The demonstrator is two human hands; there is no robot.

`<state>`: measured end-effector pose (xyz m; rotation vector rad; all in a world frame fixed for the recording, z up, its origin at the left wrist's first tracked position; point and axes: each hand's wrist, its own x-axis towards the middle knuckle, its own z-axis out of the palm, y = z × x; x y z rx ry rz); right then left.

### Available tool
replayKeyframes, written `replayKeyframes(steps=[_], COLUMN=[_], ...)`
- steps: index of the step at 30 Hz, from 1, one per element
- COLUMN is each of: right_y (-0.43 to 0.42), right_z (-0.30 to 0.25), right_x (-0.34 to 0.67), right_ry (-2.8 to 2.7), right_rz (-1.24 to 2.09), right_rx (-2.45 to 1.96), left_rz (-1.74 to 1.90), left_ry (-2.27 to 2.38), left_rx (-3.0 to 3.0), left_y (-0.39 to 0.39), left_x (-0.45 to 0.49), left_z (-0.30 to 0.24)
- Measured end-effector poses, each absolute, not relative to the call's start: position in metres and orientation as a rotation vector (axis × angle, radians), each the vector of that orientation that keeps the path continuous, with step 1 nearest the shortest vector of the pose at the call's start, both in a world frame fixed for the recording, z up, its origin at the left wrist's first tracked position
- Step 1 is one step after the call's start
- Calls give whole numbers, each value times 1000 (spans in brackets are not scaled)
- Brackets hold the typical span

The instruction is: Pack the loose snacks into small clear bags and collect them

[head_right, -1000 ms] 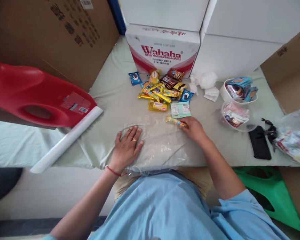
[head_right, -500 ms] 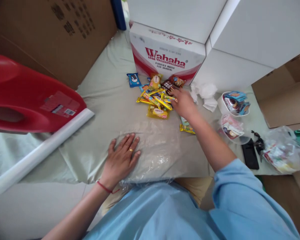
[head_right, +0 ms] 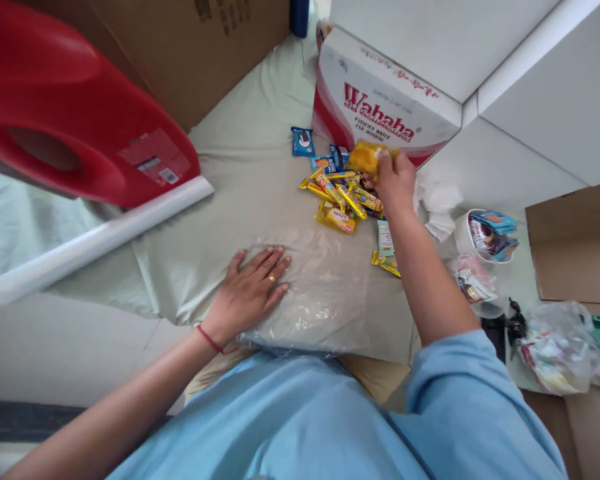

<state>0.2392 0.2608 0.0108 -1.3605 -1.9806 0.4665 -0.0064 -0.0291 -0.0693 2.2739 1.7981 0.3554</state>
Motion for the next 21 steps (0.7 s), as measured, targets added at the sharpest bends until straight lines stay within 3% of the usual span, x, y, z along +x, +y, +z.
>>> replayKeyframes(steps=[4,7,9,12,14,18,21], right_y=[137,64,42,38,42,52,58], right_z=[15,-3,-16,-19,-11,3,2], right_x=[254,249,249,260,267,263,254], right_ry=[-1635,-1619,-1825,-2222,-2443,-2968,-3151], right_rz=[1336,1706,1548,805,524,505,421], right_rx=[-1423,-1455,-1520,-1552,-1423,-1093,-1110], left_rz=[404,426,432,426,421,449,445], left_ry=[1782,1783,1789,1798,1792,1784,1780], left_rx=[2230,2224,2226,2223,2230,2234,2206], left_y=[-29,-29,-30,-30,-29,-28,-28], left_x=[-5,-4,-3,-3,-3,-2,-2], left_z=[-71,-72,-72,-72,-72,-74,-73])
